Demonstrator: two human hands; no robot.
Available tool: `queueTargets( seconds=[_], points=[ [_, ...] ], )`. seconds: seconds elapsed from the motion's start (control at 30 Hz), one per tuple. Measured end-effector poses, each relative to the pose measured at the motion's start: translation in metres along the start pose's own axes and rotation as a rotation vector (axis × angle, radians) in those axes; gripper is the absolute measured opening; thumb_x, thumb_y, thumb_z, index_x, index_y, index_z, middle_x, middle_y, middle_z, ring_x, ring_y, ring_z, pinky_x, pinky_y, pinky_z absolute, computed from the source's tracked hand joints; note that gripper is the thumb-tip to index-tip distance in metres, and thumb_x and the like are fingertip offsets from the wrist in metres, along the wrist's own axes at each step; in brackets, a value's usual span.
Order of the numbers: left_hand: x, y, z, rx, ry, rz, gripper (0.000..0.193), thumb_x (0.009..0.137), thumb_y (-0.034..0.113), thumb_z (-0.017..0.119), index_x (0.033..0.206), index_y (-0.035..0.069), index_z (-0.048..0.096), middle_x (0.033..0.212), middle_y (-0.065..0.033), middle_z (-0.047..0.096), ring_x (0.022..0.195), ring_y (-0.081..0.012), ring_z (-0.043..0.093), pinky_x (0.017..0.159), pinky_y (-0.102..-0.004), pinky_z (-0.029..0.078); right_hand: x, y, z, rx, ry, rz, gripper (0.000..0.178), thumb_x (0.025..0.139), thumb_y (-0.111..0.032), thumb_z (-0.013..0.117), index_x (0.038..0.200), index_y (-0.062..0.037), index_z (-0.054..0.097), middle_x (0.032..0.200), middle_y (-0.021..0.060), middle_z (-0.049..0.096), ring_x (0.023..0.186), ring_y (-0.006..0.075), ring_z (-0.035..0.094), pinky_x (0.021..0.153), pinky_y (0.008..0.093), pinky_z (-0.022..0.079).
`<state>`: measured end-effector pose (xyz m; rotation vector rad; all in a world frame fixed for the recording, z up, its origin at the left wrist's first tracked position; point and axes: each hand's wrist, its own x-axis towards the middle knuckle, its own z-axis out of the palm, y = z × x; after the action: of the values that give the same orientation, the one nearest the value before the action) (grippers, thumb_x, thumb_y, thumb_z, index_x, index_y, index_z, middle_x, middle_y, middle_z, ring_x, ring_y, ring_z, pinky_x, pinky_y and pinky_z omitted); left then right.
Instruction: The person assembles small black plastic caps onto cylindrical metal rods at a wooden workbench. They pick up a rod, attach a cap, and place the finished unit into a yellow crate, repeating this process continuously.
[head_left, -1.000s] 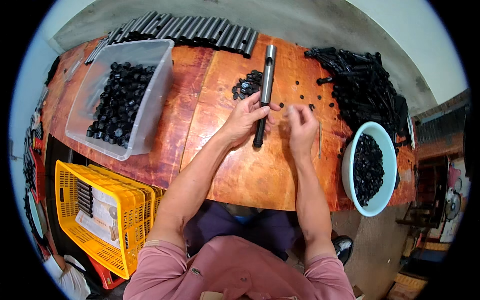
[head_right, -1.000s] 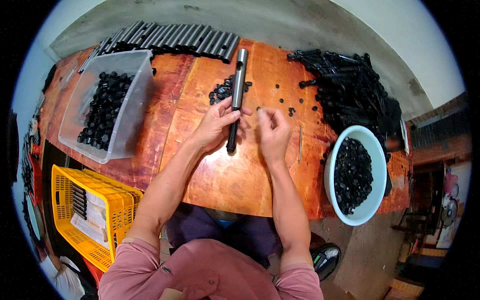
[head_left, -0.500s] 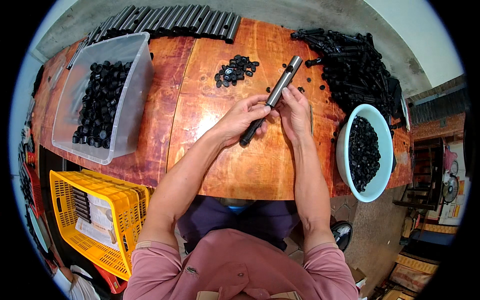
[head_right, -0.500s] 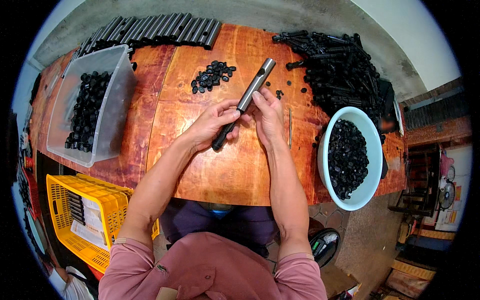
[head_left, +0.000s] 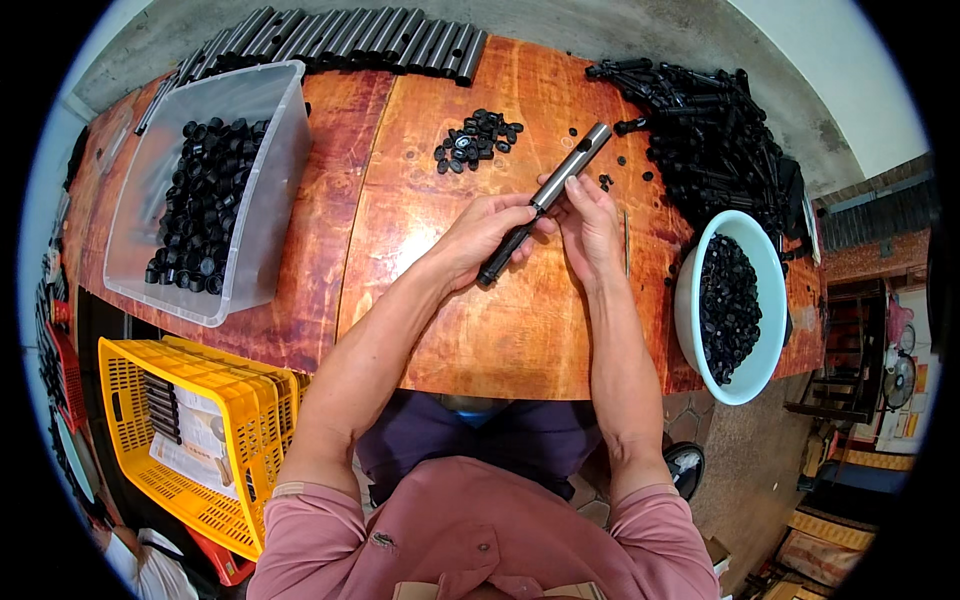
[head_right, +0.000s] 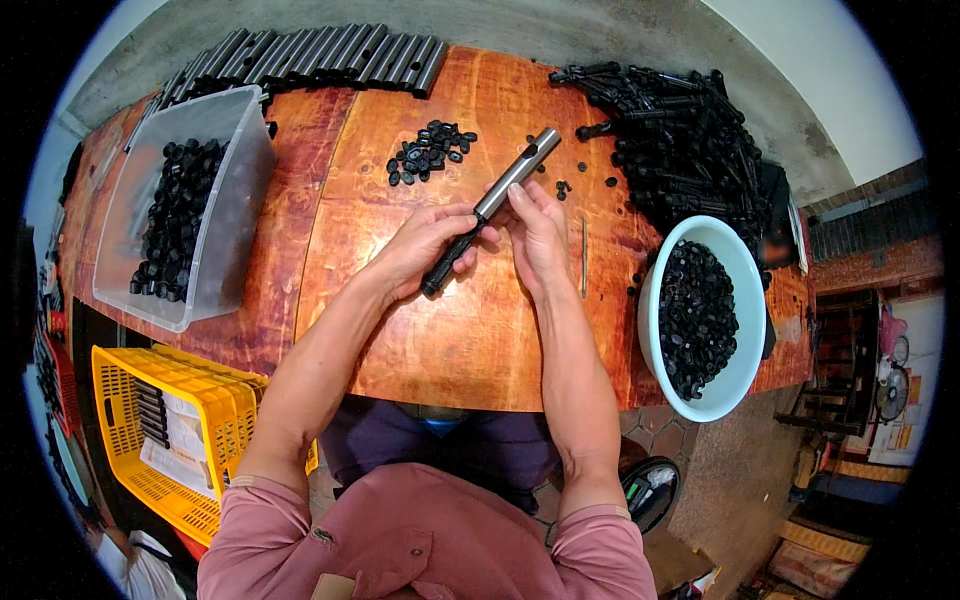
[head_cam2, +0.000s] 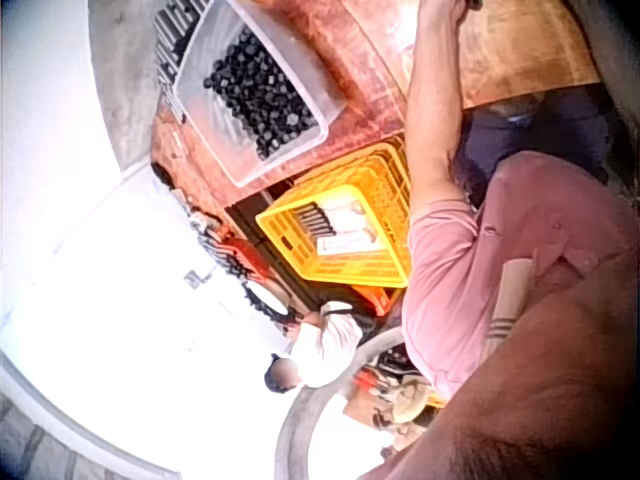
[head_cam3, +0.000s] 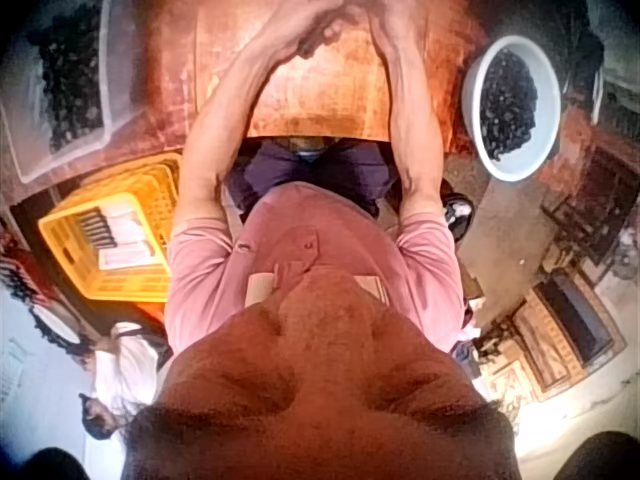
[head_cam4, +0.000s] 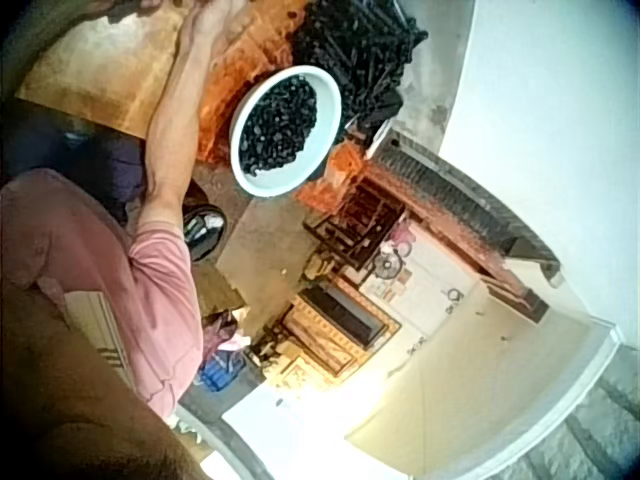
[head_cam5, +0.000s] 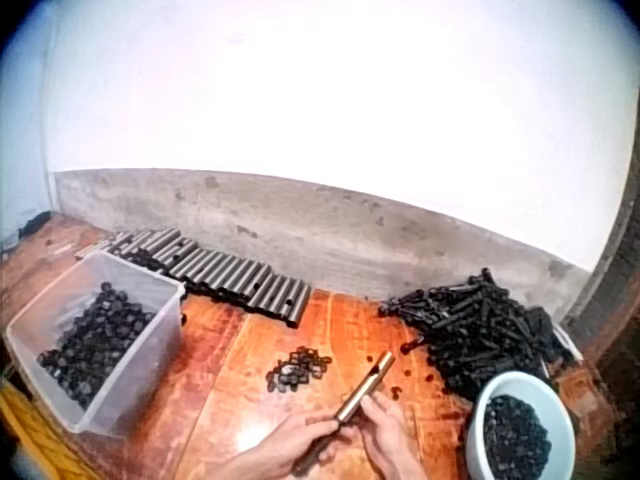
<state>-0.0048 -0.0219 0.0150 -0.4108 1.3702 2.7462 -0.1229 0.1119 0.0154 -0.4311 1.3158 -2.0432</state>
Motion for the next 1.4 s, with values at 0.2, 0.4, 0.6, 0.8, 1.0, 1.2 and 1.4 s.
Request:
queueTargets(
  seconds=[0.2,0.4,0.6,0.8,1.0,1.2,1.4],
  points=[
    [-0.001,0.002,0.000,0.009,0.028,-0.001,0.024,0.101,0.015,0.050,0.115,-0.001,0.060,0.094,-0.0106,0.070,0.058,-0.0092,0.058,0.054,-0.0255,0.049,0.001,0.002,-0.003,-0.017,-0.017,-0.007,0.027,0.100,-0.022,0.060,0.114,0.0018,0.060,0.099,0.0110,0.068,0.085,0.0165,0.065,0.081,0.0308,0.052],
    [-0.002,0.003,0.003,0.019,0.058,0.002,0.023,0.100,0.015,0.050,0.107,-0.003,0.063,0.086,-0.0103,0.069,0.054,-0.0090,0.057,0.052,-0.0261,0.049,-0.001,0.000,0.001,-0.036,-0.004,-0.017,0.029,0.100,-0.022,0.060,0.113,0.0027,0.060,0.100,0.0117,0.069,0.084,0.0163,0.065,0.081,0.0311,0.052],
    [-0.001,0.002,0.003,0.065,0.072,0.012,0.023,0.100,0.014,0.050,0.100,-0.004,0.064,0.079,-0.0099,0.068,0.049,-0.0090,0.053,0.048,-0.0266,0.046,0.000,0.002,0.001,-0.038,-0.002,-0.016,0.029,0.099,-0.023,0.061,0.112,0.0030,0.061,0.100,0.0122,0.069,0.084,0.0166,0.065,0.081,0.0312,0.053],
    [0.002,-0.002,0.003,0.101,0.084,0.045,0.023,0.100,0.015,0.050,0.106,-0.003,0.062,0.085,-0.0100,0.069,0.050,-0.0095,0.053,0.048,-0.0267,0.046,0.000,0.005,0.002,-0.048,0.009,-0.028,0.029,0.099,-0.023,0.062,0.111,0.0030,0.061,0.099,0.0118,0.070,0.084,0.0169,0.066,0.081,0.0308,0.052],
    [0.001,0.001,-0.001,-0.029,0.019,-0.010,0.029,0.105,0.024,0.048,0.111,-0.002,0.060,0.093,-0.0113,0.068,0.064,-0.0136,0.062,0.059,-0.0278,0.053,-0.003,0.004,0.003,-0.015,-0.042,-0.007,0.026,0.099,-0.021,0.063,0.111,0.0013,0.061,0.097,0.0102,0.070,0.083,0.0154,0.066,0.077,0.0291,0.053],
    [0.005,0.005,-0.019,-0.235,-0.058,0.066,0.036,0.106,0.035,0.051,0.109,0.000,0.060,0.091,-0.0094,0.067,0.070,-0.0166,0.066,0.066,-0.0298,0.058,-0.007,0.020,0.019,-0.082,-0.087,-0.017,0.039,0.102,-0.025,0.058,0.129,0.0032,0.055,0.112,0.0105,0.066,0.092,0.0137,0.063,0.078,0.0275,0.051],
    [0.007,0.015,-0.032,-0.438,0.165,0.468,0.029,0.102,0.026,0.061,0.117,0.002,0.057,0.108,-0.0136,0.066,0.099,-0.0230,0.063,0.094,-0.0379,0.052,-0.036,0.025,0.058,-0.503,-0.088,-0.043,0.048,0.097,-0.018,0.064,0.135,0.0024,0.044,0.108,0.0105,0.065,0.082,0.0122,0.063,0.070,0.0243,0.051]
  ],
)
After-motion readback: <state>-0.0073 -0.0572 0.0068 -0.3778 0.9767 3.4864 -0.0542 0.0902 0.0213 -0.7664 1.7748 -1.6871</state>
